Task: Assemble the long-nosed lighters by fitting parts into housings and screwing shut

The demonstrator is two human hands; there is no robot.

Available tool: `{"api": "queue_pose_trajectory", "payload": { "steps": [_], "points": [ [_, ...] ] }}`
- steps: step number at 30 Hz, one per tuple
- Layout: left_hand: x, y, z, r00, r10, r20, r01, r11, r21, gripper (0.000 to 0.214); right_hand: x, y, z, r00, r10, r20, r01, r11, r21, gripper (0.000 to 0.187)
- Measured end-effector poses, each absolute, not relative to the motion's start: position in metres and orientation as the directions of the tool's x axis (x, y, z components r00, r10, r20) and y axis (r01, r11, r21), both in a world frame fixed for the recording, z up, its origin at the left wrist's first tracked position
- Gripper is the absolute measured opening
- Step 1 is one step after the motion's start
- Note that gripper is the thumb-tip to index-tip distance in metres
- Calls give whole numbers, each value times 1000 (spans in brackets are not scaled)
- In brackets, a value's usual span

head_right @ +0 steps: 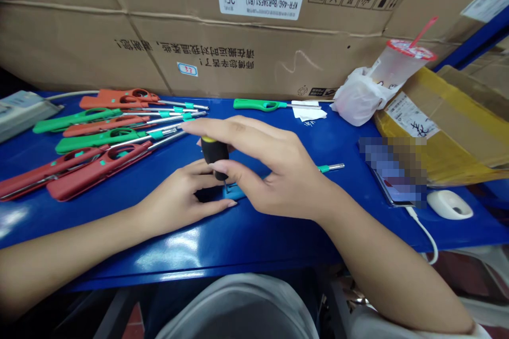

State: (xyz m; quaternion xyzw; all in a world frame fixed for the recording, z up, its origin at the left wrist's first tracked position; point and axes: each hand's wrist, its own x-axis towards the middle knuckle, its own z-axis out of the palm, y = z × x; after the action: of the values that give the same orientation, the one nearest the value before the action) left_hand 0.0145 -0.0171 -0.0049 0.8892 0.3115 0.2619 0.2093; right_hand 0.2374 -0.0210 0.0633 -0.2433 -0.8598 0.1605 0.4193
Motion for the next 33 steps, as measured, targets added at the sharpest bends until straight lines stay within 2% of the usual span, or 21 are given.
{"api": "queue_pose_trajectory", "payload": {
  "steps": [4, 7, 10, 14, 18, 20, 24, 27, 29, 31, 33],
  "points": [
    [15, -17, -4, 670, 664, 332, 443, -717, 538, 26, 233, -21, 60, -386, 534, 752, 337, 840, -424, 33],
    [15, -17, -4, 668, 668, 327, 451, -713, 537, 26, 235, -22, 63, -459, 549, 699, 369, 833, -412, 35],
    [14, -18, -5, 665, 669, 331, 449, -713, 538, 26, 239, -24, 66, -531, 571, 626, 331, 820, -467, 39],
    [14, -18, -5, 660, 668, 343, 448, -717, 534, 24, 233, -29, 63, -418, 613, 671, 233, 786, -573, 36],
    [15, -18, -3, 663, 677, 319, 459, -704, 542, 21, 227, -33, 62, -402, 633, 662, 331, 774, -539, 36],
    [15, -18, -3, 664, 681, 307, 458, -696, 553, 23, 227, -33, 63, -406, 656, 636, 329, 754, -568, 35],
    [15, -18, -4, 665, 679, 312, 450, -697, 558, 27, 230, -29, 64, -385, 691, 612, 198, 709, -676, 35],
    [15, -18, -4, 660, 676, 327, 449, -704, 550, 23, 229, -27, 64, -419, 583, 696, 146, 800, -582, 31],
    [16, -19, -2, 663, 691, 288, 459, -679, 573, 20, 227, -28, 65, -425, 502, 753, 238, 865, -442, 27],
    [17, -19, -1, 659, 708, 254, 470, -651, 596, 19, 227, -31, 67, -434, 480, 763, 352, 869, -347, 26],
    [17, -20, 0, 654, 713, 253, 478, -649, 592, 21, 228, -34, 70, -479, 494, 725, 374, 863, -341, 31]
  ]
}}
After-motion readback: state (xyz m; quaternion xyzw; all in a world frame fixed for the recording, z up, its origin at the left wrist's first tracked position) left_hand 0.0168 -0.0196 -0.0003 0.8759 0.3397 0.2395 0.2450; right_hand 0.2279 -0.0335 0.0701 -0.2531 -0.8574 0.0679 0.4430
